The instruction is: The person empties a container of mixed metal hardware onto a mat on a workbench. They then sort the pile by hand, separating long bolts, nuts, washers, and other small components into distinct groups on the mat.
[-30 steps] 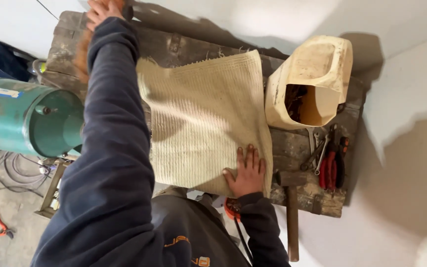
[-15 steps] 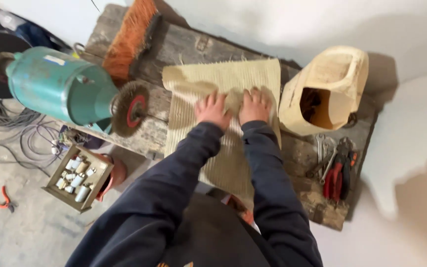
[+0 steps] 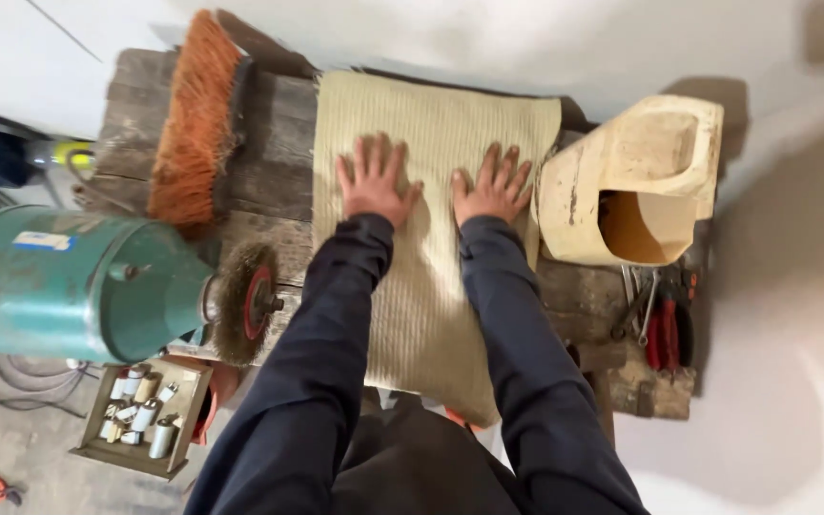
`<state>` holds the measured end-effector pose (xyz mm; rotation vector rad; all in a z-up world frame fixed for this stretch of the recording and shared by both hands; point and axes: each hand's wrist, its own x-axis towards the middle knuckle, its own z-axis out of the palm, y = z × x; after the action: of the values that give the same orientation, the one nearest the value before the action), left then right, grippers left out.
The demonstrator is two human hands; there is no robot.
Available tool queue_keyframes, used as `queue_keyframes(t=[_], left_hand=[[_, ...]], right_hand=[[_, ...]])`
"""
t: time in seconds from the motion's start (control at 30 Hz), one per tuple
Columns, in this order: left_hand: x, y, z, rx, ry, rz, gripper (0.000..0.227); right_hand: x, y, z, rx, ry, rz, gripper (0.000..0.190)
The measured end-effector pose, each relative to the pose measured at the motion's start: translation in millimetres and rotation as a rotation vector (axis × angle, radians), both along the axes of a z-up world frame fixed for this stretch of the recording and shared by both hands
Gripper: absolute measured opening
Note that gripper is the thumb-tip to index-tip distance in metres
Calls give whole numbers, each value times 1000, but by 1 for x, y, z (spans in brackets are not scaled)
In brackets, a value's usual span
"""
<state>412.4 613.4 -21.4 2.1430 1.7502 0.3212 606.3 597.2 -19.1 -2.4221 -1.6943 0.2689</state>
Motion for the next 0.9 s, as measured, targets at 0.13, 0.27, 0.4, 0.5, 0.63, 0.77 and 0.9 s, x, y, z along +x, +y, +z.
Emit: queue_keyframes(t=[0.13,0.27,0.4,0.5,0.63,0.77,0.9], left_hand=[[1,-34,-7,244,296,76,81],[-18,-136,52,-72,118,-177,83],[-77,-196,5,-12,78,-247,90],[-97,-194,28,-45,132,-251,88],[-106,-205,12,-2,125,-243,89],[-106,-214,7,15,230,-242,85],[-50,-223,30,-165,224,-540,85]], right_hand=[[4,-28,10,16,-36,-6,83],[23,-112,24,44,-74,243,77],[49,-179,19,-64,-33,232,82],[43,-186,13,-29,-123,278,87],[37,-190,13,-200,-173,317,89],[29,-192,13,-74,-151,415,84],[17,-161,36,-226,-91,317,89]])
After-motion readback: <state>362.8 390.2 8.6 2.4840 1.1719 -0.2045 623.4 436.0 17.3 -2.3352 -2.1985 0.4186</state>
